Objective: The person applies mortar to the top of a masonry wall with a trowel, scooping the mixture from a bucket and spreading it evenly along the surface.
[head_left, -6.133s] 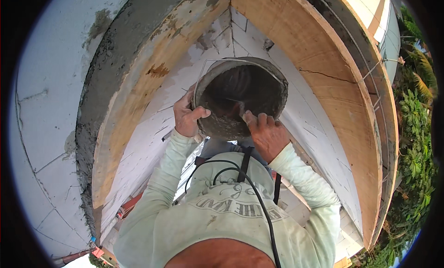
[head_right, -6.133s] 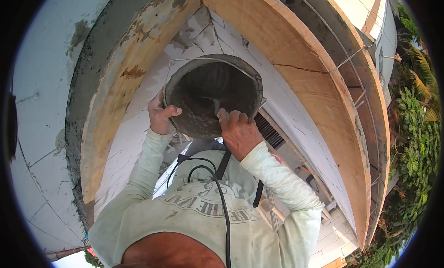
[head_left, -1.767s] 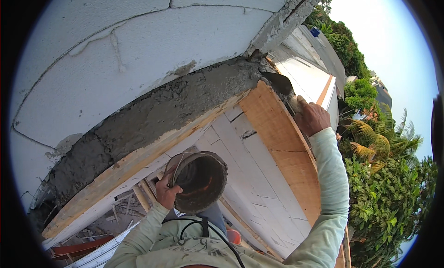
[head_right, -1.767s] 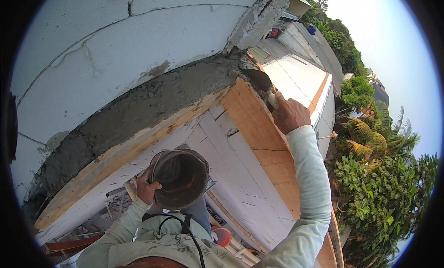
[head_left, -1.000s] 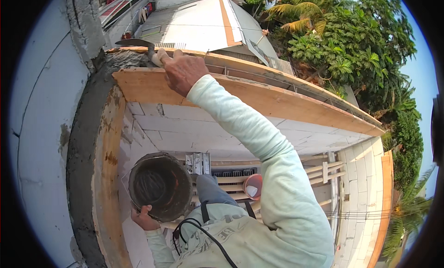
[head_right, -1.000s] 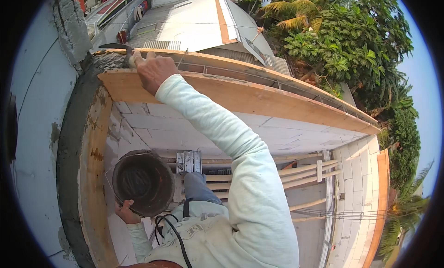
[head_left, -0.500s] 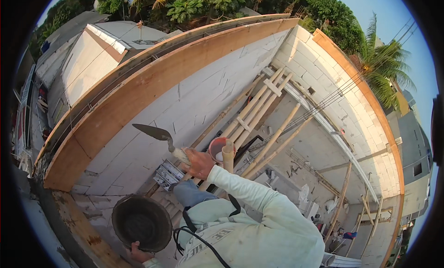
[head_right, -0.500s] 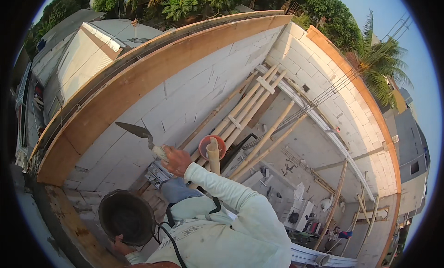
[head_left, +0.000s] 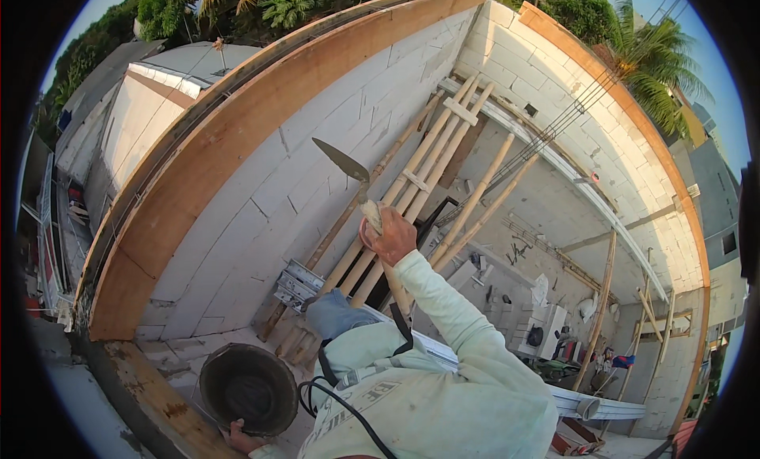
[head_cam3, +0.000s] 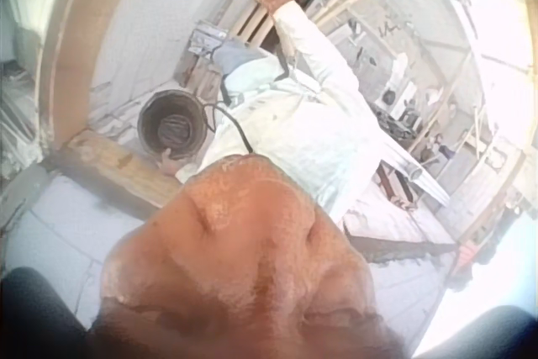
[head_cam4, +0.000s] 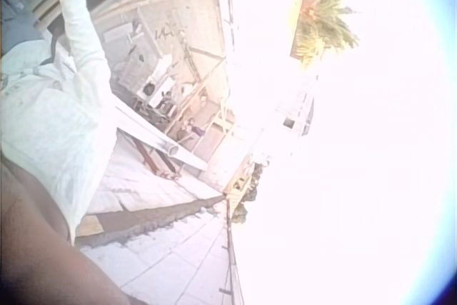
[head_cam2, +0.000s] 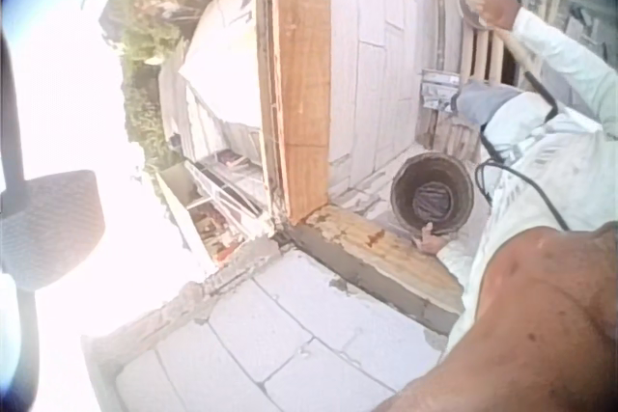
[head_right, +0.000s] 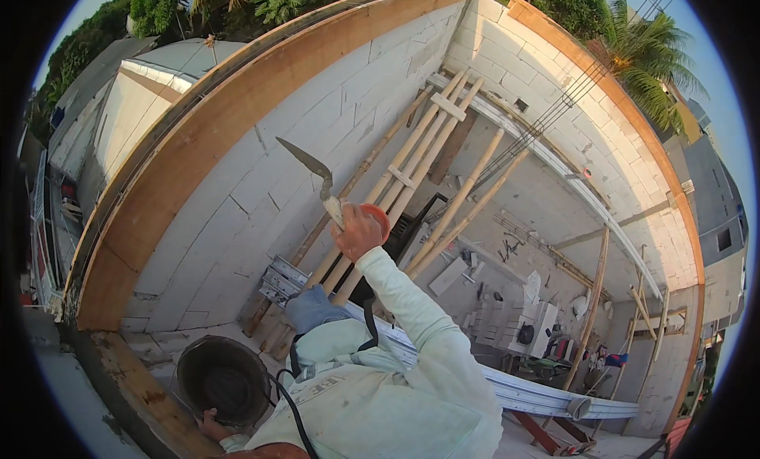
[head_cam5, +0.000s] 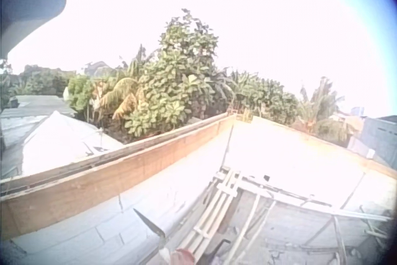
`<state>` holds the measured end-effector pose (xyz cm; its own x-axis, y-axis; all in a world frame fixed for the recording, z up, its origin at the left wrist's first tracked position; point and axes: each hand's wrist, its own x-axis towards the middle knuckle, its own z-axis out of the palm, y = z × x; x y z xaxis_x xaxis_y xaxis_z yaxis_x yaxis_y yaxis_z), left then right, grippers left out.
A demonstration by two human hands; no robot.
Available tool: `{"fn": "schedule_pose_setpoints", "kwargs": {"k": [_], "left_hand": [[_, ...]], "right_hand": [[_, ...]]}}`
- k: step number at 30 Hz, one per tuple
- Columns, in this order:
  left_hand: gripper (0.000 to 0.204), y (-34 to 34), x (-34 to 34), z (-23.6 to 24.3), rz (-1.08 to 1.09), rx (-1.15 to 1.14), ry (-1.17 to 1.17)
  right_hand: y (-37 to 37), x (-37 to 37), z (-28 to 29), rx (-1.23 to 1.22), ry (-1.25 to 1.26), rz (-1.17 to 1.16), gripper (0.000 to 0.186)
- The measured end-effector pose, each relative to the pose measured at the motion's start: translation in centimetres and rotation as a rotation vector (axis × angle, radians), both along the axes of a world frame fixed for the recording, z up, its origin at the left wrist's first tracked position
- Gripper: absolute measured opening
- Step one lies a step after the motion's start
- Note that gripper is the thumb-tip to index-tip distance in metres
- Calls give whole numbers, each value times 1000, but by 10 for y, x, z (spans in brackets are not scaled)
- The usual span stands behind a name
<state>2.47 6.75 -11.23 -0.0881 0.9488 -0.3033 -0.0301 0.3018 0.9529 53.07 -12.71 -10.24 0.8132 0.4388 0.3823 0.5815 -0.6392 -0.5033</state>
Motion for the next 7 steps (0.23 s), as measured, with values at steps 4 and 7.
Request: {"fn": "schedule_pose_setpoints", "kwargs": {"k": [4,7], "left_hand": [[71,-1,-8,-1,-8,-16,18],[73,1,-9,-5,9,9,18]], "right_hand": [[14,20,0,5,-134,-68,47],[12,31,-3,-20,-128,-89,53]]}}
